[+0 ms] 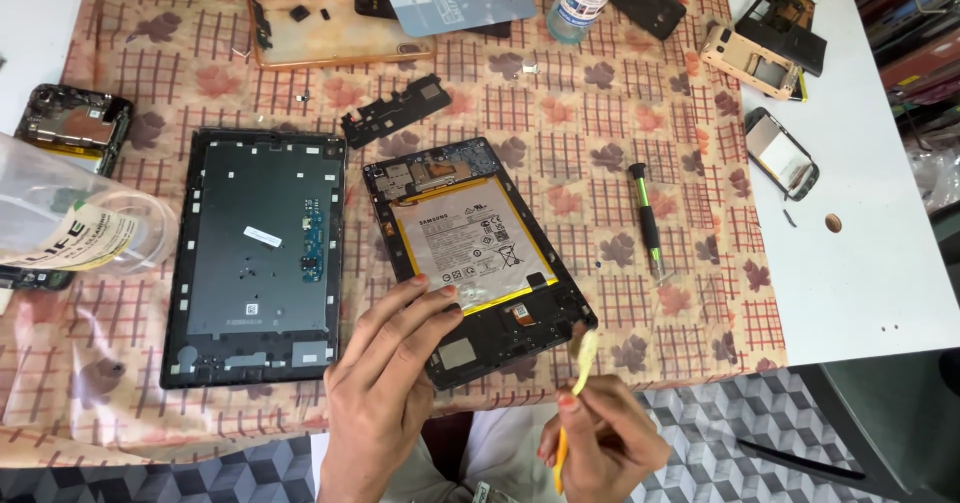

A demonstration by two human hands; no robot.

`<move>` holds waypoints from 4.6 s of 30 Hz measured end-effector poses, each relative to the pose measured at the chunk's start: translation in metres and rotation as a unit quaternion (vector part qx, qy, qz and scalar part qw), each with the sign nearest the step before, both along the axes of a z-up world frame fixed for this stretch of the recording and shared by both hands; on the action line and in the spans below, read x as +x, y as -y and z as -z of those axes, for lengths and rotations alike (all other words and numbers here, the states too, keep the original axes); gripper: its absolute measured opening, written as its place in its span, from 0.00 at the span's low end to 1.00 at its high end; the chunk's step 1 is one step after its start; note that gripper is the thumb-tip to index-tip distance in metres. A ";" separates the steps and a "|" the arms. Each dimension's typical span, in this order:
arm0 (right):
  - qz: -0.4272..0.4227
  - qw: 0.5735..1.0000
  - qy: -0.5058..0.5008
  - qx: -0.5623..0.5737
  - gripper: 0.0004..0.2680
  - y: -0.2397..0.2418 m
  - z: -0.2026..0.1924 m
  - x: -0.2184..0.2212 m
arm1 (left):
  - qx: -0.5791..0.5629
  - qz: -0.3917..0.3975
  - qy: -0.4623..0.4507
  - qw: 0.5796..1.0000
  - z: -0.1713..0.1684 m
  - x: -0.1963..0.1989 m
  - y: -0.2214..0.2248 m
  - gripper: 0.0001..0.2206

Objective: The person cleans the interior of a disassembled Samsung tablet using a toothbrush and a screwdriver. They scrub the battery area and edges, then use the screwdriver to scrape adhesive residue from the frame.

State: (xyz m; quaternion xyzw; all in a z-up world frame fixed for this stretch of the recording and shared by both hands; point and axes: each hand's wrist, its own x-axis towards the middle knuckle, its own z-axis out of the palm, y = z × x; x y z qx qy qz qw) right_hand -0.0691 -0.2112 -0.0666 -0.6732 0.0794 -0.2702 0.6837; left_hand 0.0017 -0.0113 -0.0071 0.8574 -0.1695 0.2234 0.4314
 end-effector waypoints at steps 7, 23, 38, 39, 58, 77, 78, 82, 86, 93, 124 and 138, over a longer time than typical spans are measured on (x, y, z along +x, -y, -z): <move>-0.010 1.000 0.022 0.011 0.05 0.005 0.008 -0.002 | 0.002 0.006 0.002 1.000 -0.001 0.001 0.000 0.22; -0.070 0.977 -0.063 0.194 0.08 0.045 -0.008 -0.003 | -0.001 -0.012 0.016 1.000 0.000 0.000 0.002 0.20; 0.015 0.962 -0.149 -0.228 0.10 0.054 -0.068 0.100 | -0.030 -0.055 0.045 0.997 0.001 0.002 0.005 0.13; 0.016 0.954 -0.147 -0.261 0.10 0.052 -0.072 0.101 | -0.048 -0.056 0.048 0.996 0.002 0.001 0.004 0.12; 0.030 0.983 -0.058 -0.170 0.08 0.099 -0.060 0.094 | -0.110 -0.057 0.033 0.992 0.013 -0.001 -0.001 0.02; -0.053 0.980 0.180 0.063 0.09 0.012 -0.055 0.031 | -0.100 -0.052 0.031 0.993 0.017 -0.002 -0.003 0.04; -0.059 0.979 0.182 0.070 0.09 0.012 -0.054 0.032 | -0.099 -0.052 0.031 0.993 0.017 -0.002 -0.003 0.04; -0.066 0.976 0.190 0.089 0.09 0.013 -0.050 0.033 | -0.096 -0.054 0.029 0.993 0.018 -0.002 -0.003 0.03; -0.068 0.978 0.180 0.079 0.09 0.015 -0.049 0.031 | -0.093 -0.056 0.030 0.994 0.019 -0.003 -0.003 0.04; -0.077 0.976 0.182 0.089 0.09 0.017 -0.045 0.031 | -0.093 -0.053 0.035 0.994 0.018 -0.002 -0.004 0.10; -0.034 0.993 0.106 0.037 0.08 0.026 -0.043 0.033 | -0.101 -0.065 0.034 0.992 0.018 -0.003 -0.002 0.06; -0.011 0.994 0.081 -0.065 0.10 0.022 -0.009 0.021 | -0.089 -0.069 0.045 0.993 0.021 -0.002 -0.001 0.10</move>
